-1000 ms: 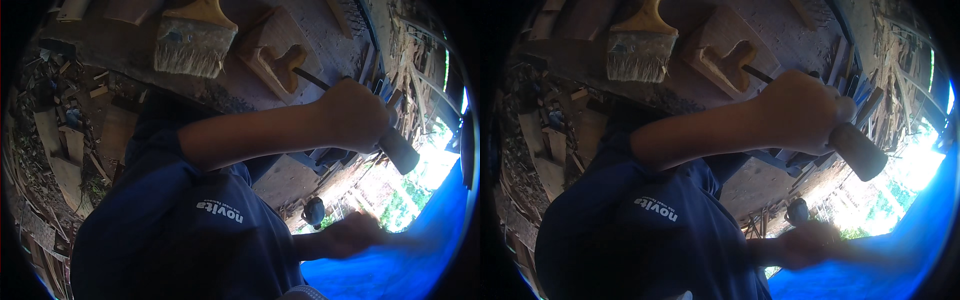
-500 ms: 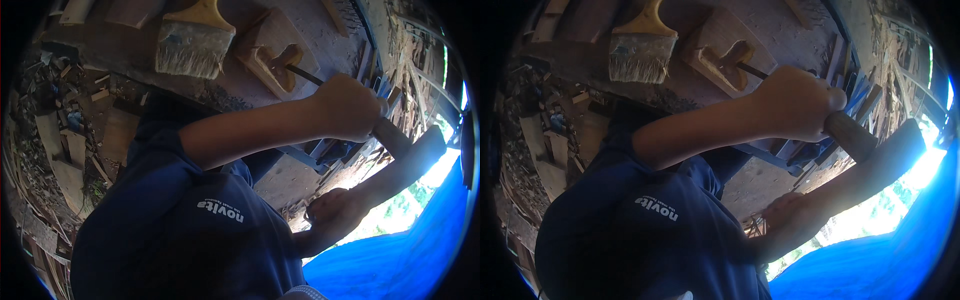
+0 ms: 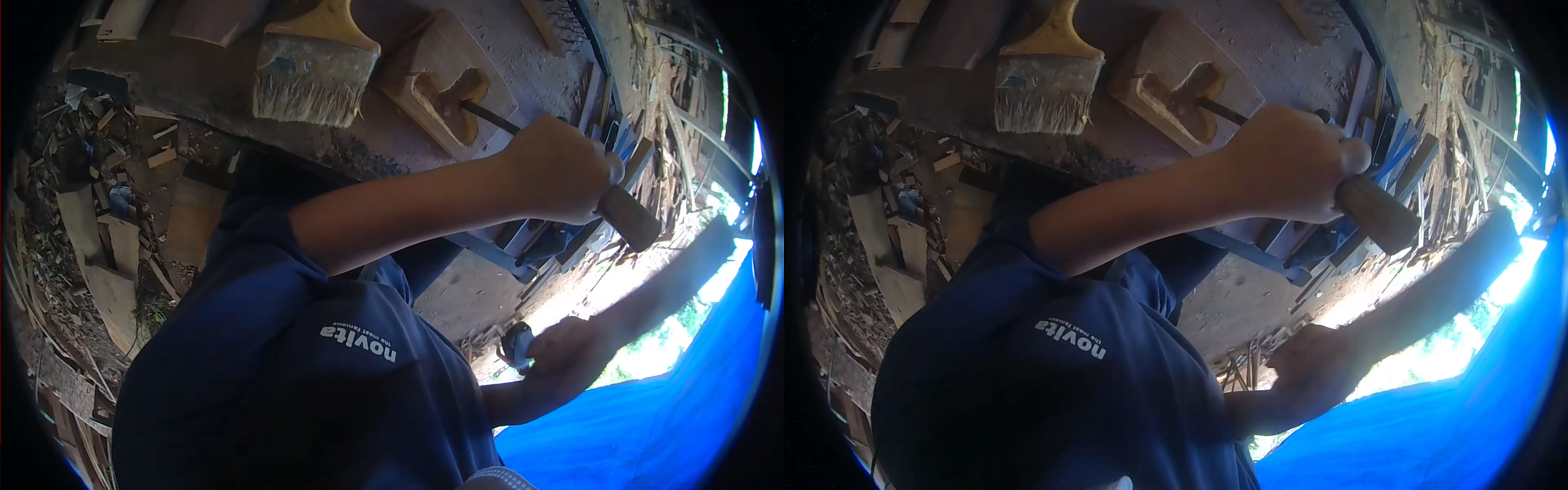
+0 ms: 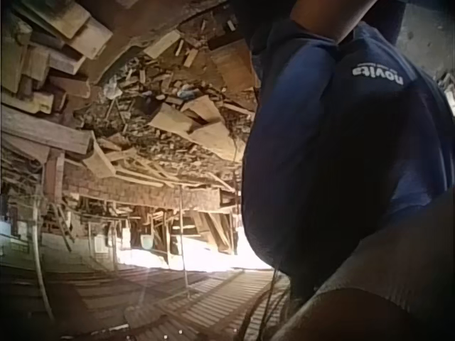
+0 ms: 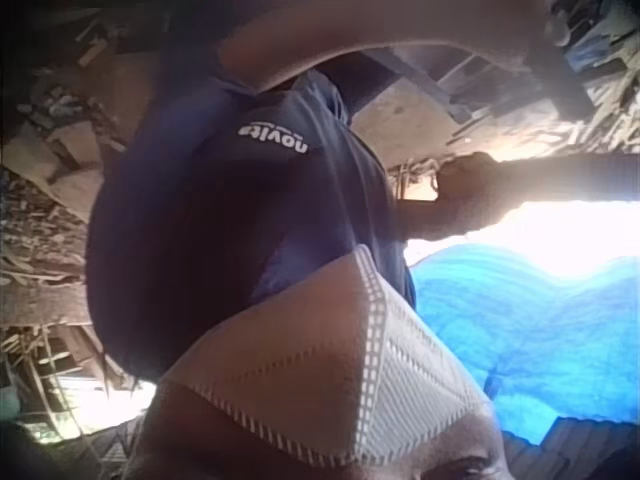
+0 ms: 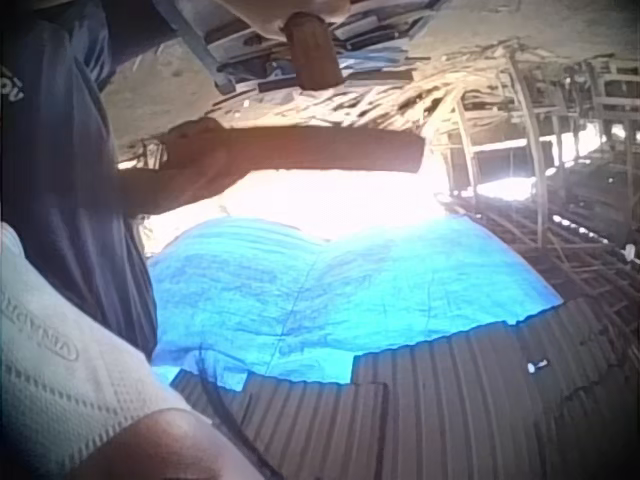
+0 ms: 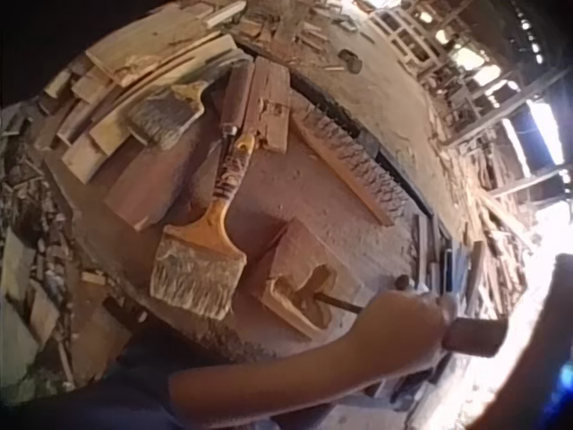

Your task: Using a hammer and chisel to carve or shape a piece of wood on a workbench.

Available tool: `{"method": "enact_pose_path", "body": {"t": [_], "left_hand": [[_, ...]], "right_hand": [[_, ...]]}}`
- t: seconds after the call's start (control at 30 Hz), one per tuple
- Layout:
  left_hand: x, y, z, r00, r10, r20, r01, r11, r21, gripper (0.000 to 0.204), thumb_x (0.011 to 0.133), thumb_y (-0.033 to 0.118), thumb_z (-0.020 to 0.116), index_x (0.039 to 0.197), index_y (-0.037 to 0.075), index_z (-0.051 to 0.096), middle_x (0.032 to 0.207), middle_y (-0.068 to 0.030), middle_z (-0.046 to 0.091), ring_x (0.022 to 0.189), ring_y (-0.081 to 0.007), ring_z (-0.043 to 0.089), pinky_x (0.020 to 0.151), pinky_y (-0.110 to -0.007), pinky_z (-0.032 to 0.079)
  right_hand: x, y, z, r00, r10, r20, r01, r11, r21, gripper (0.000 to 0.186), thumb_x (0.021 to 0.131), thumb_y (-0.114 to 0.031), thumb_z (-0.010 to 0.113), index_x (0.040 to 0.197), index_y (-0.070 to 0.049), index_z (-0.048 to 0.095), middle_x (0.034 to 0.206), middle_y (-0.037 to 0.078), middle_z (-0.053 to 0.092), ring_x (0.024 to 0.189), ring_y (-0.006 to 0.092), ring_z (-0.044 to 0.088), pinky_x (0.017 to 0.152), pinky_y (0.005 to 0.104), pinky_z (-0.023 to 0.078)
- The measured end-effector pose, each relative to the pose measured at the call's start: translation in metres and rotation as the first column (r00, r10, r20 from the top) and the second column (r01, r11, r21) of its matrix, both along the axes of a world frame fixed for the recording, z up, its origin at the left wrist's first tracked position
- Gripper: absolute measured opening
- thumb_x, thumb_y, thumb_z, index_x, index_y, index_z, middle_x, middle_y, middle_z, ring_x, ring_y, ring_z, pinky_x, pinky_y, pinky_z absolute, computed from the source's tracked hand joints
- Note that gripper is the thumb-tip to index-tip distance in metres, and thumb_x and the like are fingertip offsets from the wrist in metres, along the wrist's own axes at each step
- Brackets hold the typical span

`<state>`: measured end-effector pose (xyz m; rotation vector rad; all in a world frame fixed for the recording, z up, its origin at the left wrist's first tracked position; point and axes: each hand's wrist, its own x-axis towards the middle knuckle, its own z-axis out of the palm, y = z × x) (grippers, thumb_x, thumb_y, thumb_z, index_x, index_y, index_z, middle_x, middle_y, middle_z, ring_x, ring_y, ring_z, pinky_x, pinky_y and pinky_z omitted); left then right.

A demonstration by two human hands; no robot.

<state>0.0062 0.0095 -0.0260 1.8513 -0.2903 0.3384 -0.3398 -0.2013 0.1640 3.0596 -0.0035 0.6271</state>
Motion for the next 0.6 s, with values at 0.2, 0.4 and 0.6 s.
{"method": "enact_pose_path", "body": {"t": [0.2, 0.4, 0.6], "left_hand": [[-0.001, 0.001, 0.017, 0.990, 0.127, 0.063, -0.125, 0.992, -0.030, 0.027, 0.061, 0.032, 0.077, 0.078, 0.015, 0.064, 0.064, -0.0032, 0.063, 0.059, -0.0219, 0.066, 0.051, -0.037, 0.050], [0.012, 0.004, 0.041, 0.975, 0.208, 0.083, -0.198, 0.974, -0.113, 0.027, 0.061, 0.032, 0.077, 0.078, 0.015, 0.064, 0.064, -0.0019, 0.063, 0.059, -0.0220, 0.066, 0.050, -0.037, 0.049], [0.017, 0.000, 0.035, 0.978, 0.201, 0.056, -0.192, 0.973, -0.129, 0.022, 0.062, 0.026, 0.073, 0.078, 0.013, 0.066, 0.066, -0.0055, 0.065, 0.060, -0.0228, 0.067, 0.050, -0.038, 0.050]], "right_hand": [[0.209, 0.057, -0.048, 0.991, 0.104, 0.090, -0.136, 0.645, 0.752, 0.044, 0.100, -0.034, 0.031, 0.075, -0.002, 0.048, 0.061, 0.008, 0.043, 0.045, 0.0141, 0.038, 0.033, 0.0254, 0.032], [0.212, 0.067, -0.049, 0.999, -0.020, -0.030, 0.036, 0.552, 0.833, 0.044, 0.100, -0.036, 0.032, 0.083, 0.000, 0.051, 0.056, 0.005, 0.039, 0.041, 0.0126, 0.035, 0.033, 0.0233, 0.031], [0.209, 0.054, -0.050, 1.000, 0.009, -0.004, -0.002, 0.586, 0.810, 0.047, 0.099, -0.036, 0.034, 0.106, 0.008, 0.050, 0.056, 0.005, 0.039, 0.042, 0.0127, 0.036, 0.033, 0.0241, 0.031]]}}
